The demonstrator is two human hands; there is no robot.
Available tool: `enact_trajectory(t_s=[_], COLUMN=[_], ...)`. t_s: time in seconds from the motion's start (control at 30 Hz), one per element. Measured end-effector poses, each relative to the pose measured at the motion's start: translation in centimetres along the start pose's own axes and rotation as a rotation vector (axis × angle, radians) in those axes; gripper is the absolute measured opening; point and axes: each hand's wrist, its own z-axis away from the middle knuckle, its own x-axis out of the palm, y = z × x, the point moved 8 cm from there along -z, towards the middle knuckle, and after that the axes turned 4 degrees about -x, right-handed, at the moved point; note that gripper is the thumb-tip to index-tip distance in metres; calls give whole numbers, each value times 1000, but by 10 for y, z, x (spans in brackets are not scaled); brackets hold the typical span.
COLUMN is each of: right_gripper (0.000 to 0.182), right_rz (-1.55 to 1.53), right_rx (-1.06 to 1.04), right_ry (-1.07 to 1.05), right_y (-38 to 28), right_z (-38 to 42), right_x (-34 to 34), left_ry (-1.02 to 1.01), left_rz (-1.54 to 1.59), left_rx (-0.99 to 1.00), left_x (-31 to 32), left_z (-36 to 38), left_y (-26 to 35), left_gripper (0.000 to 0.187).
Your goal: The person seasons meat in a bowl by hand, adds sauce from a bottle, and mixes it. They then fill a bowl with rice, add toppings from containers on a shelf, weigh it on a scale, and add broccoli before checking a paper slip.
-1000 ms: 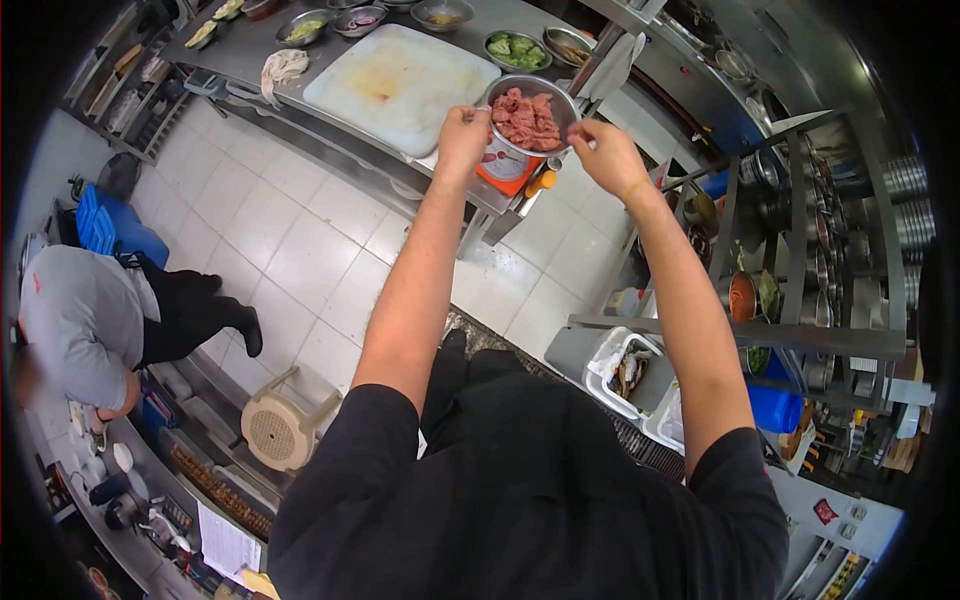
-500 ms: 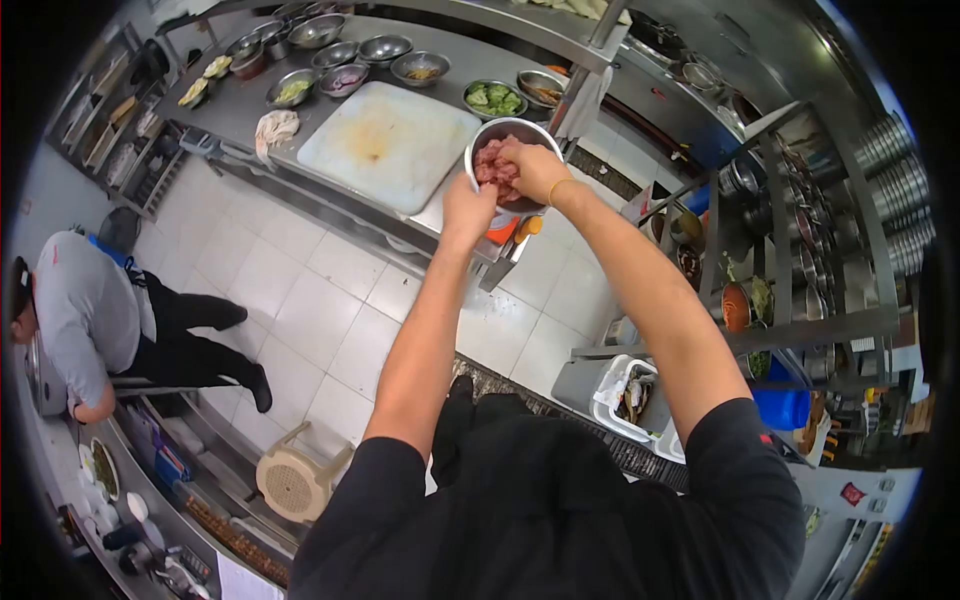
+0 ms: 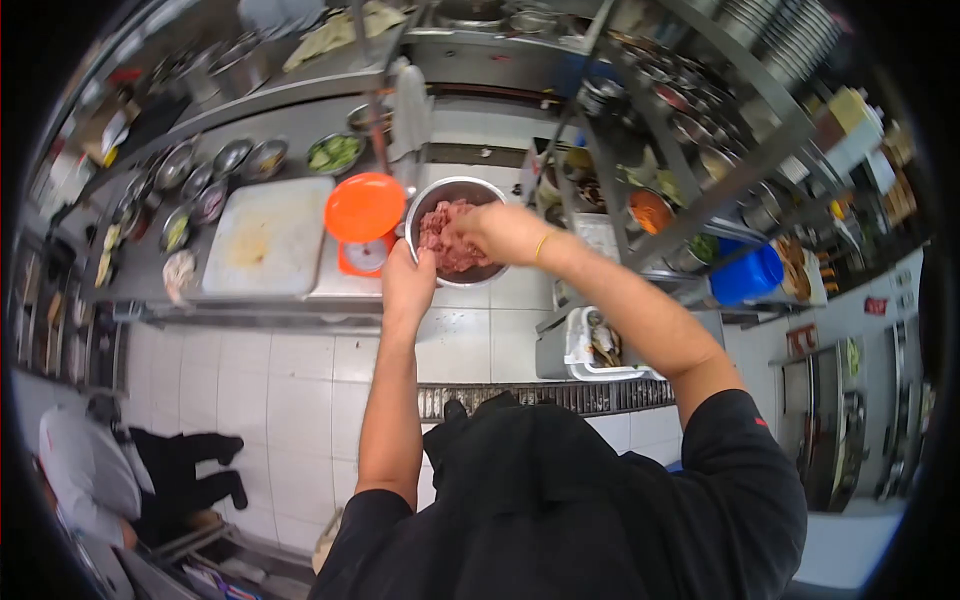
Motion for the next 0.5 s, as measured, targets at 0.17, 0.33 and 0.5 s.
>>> enact_trajectory(t_s=[0.17, 0.33, 0.5], right_gripper=[21, 28, 20], right_rz=[301, 2, -66], right_rx=[45, 106, 225], right_ry=[90, -74, 706], right_y=[14, 37, 62], right_z=[106, 218, 390], right_x=[1, -65, -288], left_ry=[-202, -316, -367], left_rz=[196, 29, 27], left_rx=[124, 127, 156], left_x=[86, 162, 200], left_z=[44, 79, 109], left_y=[39, 84, 178], left_gripper=[29, 31, 27])
